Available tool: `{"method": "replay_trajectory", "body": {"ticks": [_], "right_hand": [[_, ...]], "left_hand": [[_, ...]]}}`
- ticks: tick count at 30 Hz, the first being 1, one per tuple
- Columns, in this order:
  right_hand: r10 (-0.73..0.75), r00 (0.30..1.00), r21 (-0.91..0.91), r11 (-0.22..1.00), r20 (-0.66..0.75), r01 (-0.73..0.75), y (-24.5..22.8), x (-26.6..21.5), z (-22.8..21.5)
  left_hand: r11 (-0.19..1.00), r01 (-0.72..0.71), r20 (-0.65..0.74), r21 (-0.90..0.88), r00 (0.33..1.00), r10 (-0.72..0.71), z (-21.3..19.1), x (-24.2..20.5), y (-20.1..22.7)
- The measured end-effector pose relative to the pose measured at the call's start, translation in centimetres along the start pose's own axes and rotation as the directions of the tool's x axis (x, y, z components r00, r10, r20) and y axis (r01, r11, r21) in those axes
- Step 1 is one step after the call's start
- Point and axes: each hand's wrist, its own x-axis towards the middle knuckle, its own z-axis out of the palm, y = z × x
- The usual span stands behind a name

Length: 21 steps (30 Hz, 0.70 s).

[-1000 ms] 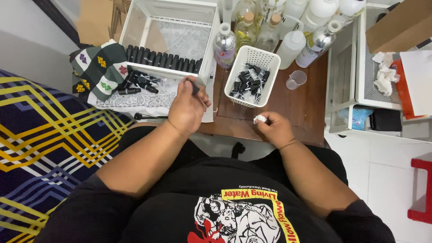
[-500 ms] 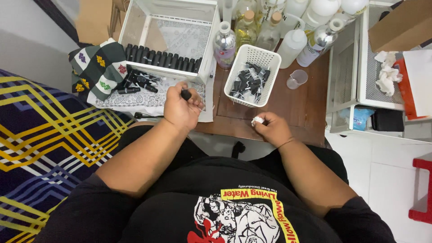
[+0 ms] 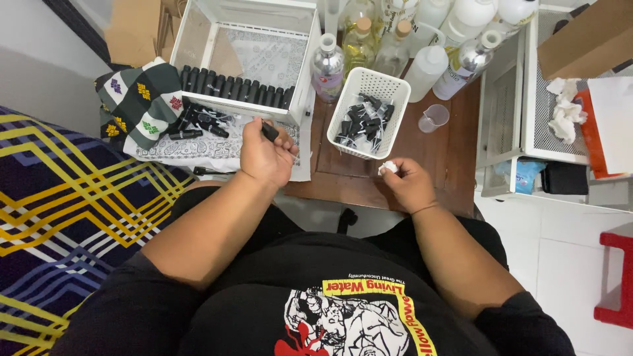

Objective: Assembling perfume sprayer components by joining dip tubes to sprayer heads

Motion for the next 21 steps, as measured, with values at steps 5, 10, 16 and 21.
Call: {"method": "replay_trajectory", "body": {"ticks": [5,10,16,21], "right_hand": [[0.034,0.999,-0.04,0.999,-0.025,-0.035,-0.1,0.2,0.2],[0.045,0.998,-0.07,0.996,-0.041,-0.048,0.6,1.0,0.4],[0.04,0.998,0.001,0.999,-0.054,-0.04,-0.1,1.0,0.4],[0.034,0.998,0.012,0.999,-0.048,-0.033,-0.7,0.8,0.3]], "left_hand": [[1.0,-0.017,0.002,-0.012,1.0,0.017,0.5,1.2,0.6],[0.998,-0.049,0.015,-0.037,0.999,0.05,0.5,1.8,1.5],[0.999,-0.028,0.045,-0.025,0.999,0.029,0.4,1.6,1.8],[0.999,-0.024,0.113,-0.045,0.993,0.029,-0.8,3.0,1.0]]}}
